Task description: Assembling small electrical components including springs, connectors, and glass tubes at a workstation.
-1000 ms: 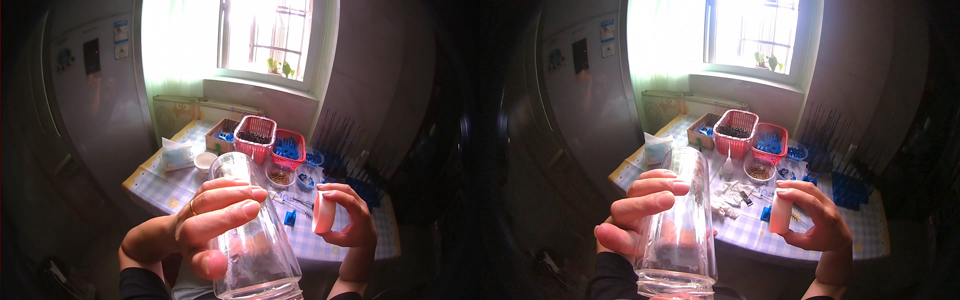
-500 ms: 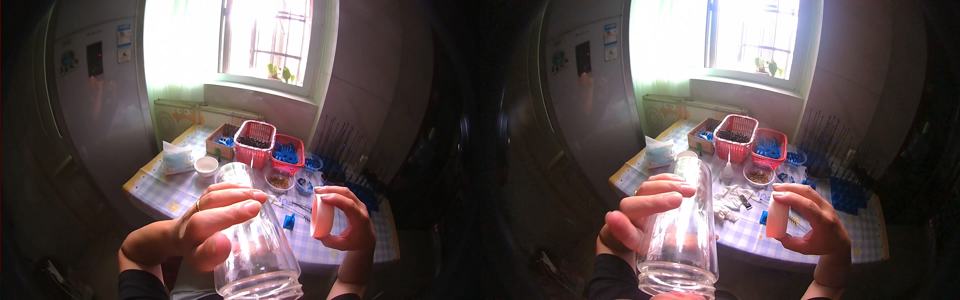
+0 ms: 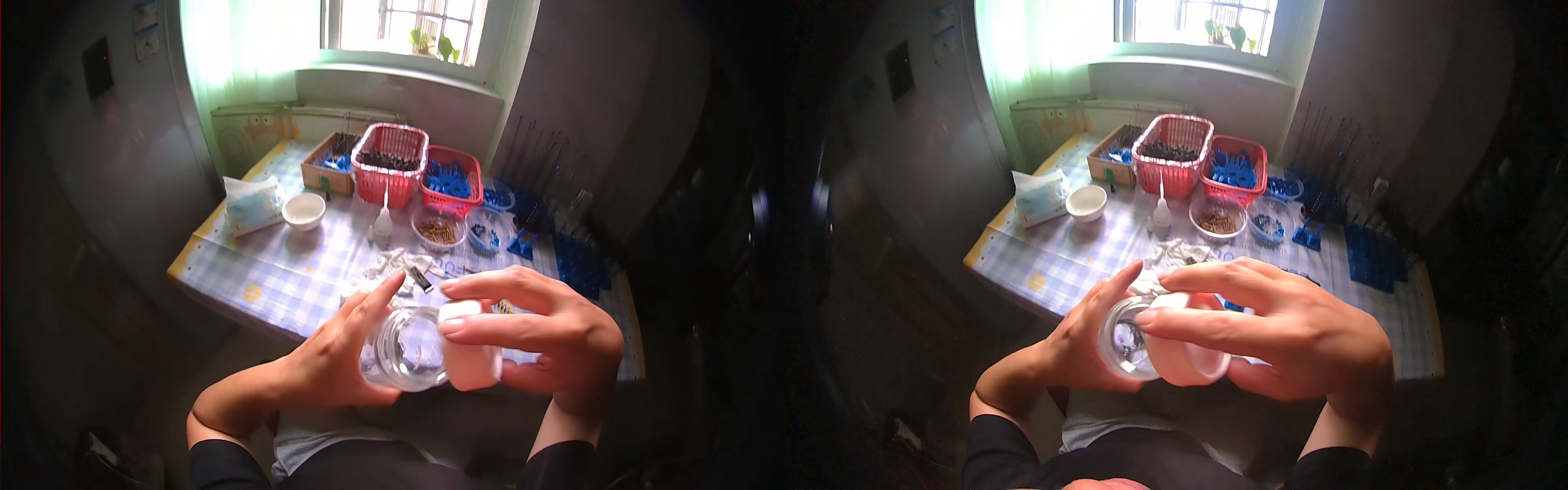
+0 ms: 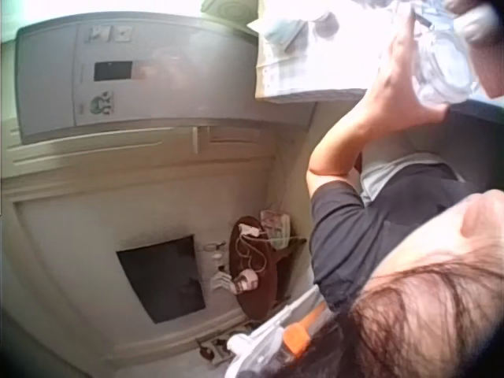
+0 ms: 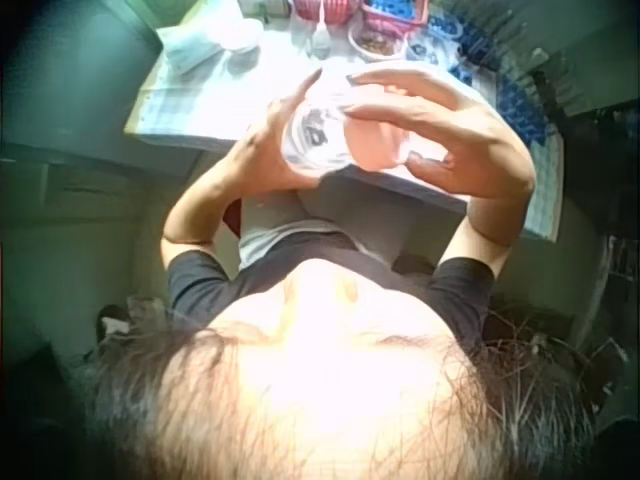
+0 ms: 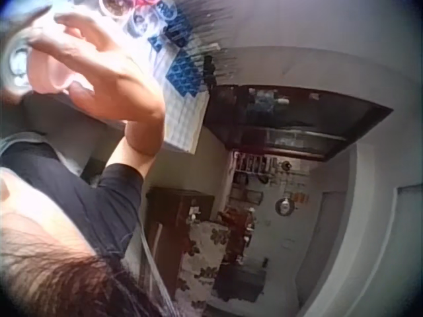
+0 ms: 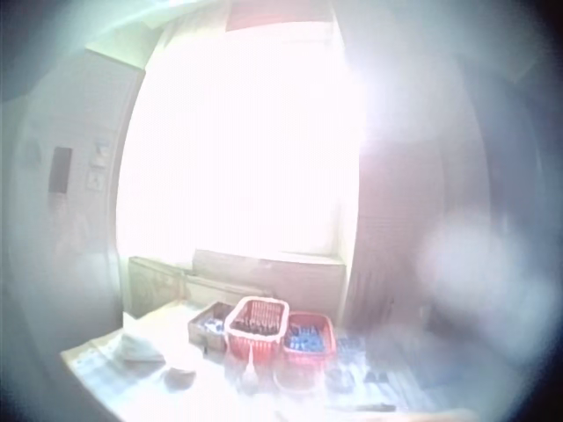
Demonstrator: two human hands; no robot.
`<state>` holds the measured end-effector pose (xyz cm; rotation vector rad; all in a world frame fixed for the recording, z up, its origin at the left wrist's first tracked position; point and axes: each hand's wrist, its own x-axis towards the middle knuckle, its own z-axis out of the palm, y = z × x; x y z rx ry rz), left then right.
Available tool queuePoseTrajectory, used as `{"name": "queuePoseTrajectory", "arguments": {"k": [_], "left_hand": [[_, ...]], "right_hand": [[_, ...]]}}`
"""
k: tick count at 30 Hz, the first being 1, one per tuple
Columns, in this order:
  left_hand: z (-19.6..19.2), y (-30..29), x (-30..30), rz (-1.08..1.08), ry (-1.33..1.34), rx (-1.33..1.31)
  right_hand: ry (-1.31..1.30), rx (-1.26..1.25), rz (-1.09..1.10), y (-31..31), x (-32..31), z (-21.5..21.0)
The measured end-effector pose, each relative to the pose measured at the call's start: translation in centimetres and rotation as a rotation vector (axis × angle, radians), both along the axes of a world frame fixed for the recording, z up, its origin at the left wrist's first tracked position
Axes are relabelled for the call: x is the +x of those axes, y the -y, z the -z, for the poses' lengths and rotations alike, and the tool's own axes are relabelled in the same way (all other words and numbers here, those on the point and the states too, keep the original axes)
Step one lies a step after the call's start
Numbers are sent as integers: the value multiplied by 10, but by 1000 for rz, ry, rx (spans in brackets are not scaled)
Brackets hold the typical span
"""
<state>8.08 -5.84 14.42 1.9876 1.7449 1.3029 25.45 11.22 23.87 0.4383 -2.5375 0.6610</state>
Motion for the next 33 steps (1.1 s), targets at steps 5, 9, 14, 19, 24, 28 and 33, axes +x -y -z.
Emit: {"name": "queuePoseTrajectory", "arguments": {"k": [5,9,14,19,24,28,33], "left_hand": [[35,-10,-5,35,18,-23],[38,-9,-3,55,40,-72],[48,-7,-2,-46,-11,-59],[46,0,-3,-149,-27,-58],[49,-1,-6,-132,-52,-5],[51,-2,-13,-236,-98,70],[51,-11,-59,-491,-191,243]], "right_hand": [[151,191,-105,-6,-19,16],[316,163,-104,-5,-28,19],[640,254,199,-2,-41,17],[805,451,313,-4,-51,19],[305,97,-187,-5,-44,33],[280,96,63,10,-54,35],[140,96,249,3,-63,45]]}}
